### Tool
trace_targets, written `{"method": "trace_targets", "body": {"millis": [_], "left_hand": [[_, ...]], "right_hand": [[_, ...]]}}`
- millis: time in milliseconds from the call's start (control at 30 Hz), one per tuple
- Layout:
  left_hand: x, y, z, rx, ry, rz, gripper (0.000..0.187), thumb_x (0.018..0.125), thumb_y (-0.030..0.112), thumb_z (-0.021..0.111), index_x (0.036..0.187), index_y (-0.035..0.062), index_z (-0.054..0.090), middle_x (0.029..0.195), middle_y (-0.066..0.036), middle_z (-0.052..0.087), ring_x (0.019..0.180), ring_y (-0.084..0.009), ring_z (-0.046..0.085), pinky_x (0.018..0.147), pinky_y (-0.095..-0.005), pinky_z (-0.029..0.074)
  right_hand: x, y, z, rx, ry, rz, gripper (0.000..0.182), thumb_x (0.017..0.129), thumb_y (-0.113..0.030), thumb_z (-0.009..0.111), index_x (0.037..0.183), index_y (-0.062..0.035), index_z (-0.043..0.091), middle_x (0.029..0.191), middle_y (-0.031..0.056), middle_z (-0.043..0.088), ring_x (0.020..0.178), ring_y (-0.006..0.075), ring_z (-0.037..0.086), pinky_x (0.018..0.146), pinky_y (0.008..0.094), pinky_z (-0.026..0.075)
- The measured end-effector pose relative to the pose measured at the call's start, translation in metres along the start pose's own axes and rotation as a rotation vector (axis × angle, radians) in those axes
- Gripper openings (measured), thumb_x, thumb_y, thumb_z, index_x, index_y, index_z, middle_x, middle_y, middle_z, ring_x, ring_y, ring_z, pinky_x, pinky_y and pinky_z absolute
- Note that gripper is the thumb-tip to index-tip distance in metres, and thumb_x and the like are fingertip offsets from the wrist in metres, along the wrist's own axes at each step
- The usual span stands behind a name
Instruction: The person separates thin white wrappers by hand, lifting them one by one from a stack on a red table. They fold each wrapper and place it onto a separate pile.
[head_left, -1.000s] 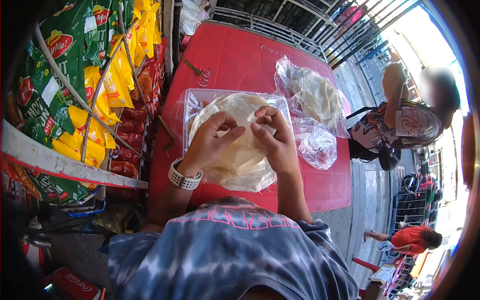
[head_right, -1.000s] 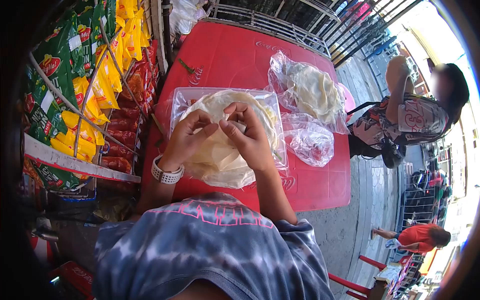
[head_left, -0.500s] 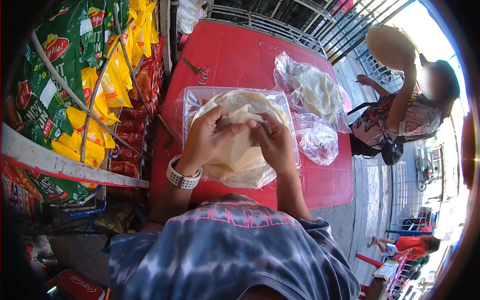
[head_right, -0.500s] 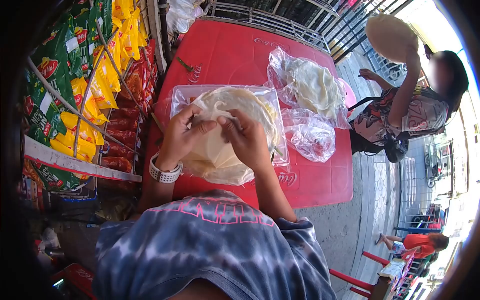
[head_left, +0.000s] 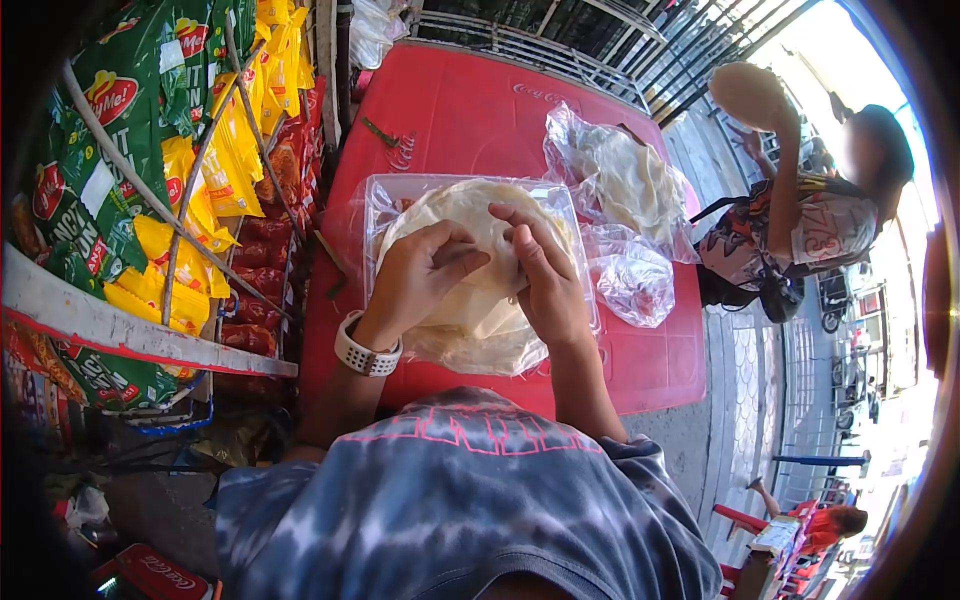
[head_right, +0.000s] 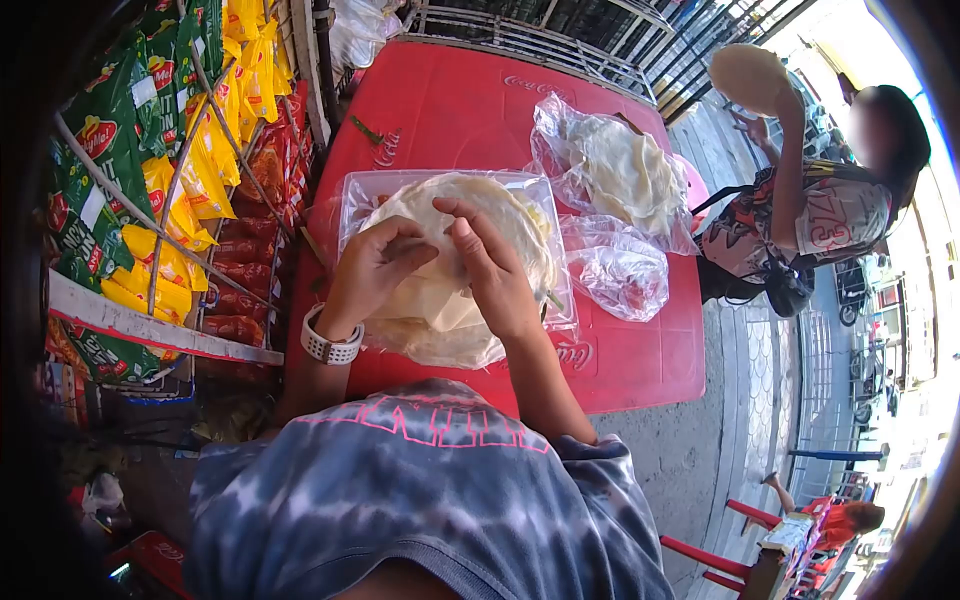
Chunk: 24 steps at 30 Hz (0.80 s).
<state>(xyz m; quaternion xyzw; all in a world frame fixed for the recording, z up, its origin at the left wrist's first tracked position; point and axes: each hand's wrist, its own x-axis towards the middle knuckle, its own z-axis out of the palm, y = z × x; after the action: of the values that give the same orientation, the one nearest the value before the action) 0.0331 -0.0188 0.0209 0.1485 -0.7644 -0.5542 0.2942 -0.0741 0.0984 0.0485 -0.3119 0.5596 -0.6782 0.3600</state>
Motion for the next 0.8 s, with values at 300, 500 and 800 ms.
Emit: {"method": "trace_targets", "body": {"millis": [300, 500, 800], "left_hand": [[0.009, -0.01, -0.031, -0.035, 0.177, 0.047, 0.021, 0.082, 0.02, 0.058, 0.082, 0.0004, 0.051, 0.06, 0.001, 0.045, 0.052, -0.0057, 0.038, 0.047, -0.0212, 0.032], [0.004, -0.032, -0.018, -0.081, -0.1, -0.043, 0.04, 0.077, 0.034, 0.062, 0.095, 0.0003, 0.05, 0.077, -0.004, 0.052, 0.064, -0.0078, 0.048, 0.056, -0.021, 0.039], [0.002, -0.01, -0.056, -0.506, -0.158, -0.152, 0.036, 0.078, 0.027, 0.063, 0.105, 0.0061, 0.051, 0.078, 0.002, 0.055, 0.062, -0.0024, 0.05, 0.052, -0.0172, 0.037]], "right_hand": [[0.008, 0.011, -0.022, -0.256, 0.319, 0.011, 0.028, 0.082, -0.027, 0.059, 0.094, -0.0011, 0.056, 0.08, 0.0018, 0.058, 0.067, 0.0061, 0.052, 0.06, 0.0206, 0.042], [-0.002, -0.002, -0.012, -0.122, 0.165, -0.07, 0.029, 0.087, -0.027, 0.05, 0.102, -0.0015, 0.053, 0.086, 0.0016, 0.056, 0.078, 0.007, 0.05, 0.069, 0.0219, 0.04], [-0.004, -0.02, -0.042, -0.352, 0.553, -0.246, 0.02, 0.085, -0.024, 0.054, 0.081, -0.0042, 0.056, 0.05, -0.0023, 0.048, 0.042, 0.0033, 0.041, 0.038, 0.0175, 0.03]]}}
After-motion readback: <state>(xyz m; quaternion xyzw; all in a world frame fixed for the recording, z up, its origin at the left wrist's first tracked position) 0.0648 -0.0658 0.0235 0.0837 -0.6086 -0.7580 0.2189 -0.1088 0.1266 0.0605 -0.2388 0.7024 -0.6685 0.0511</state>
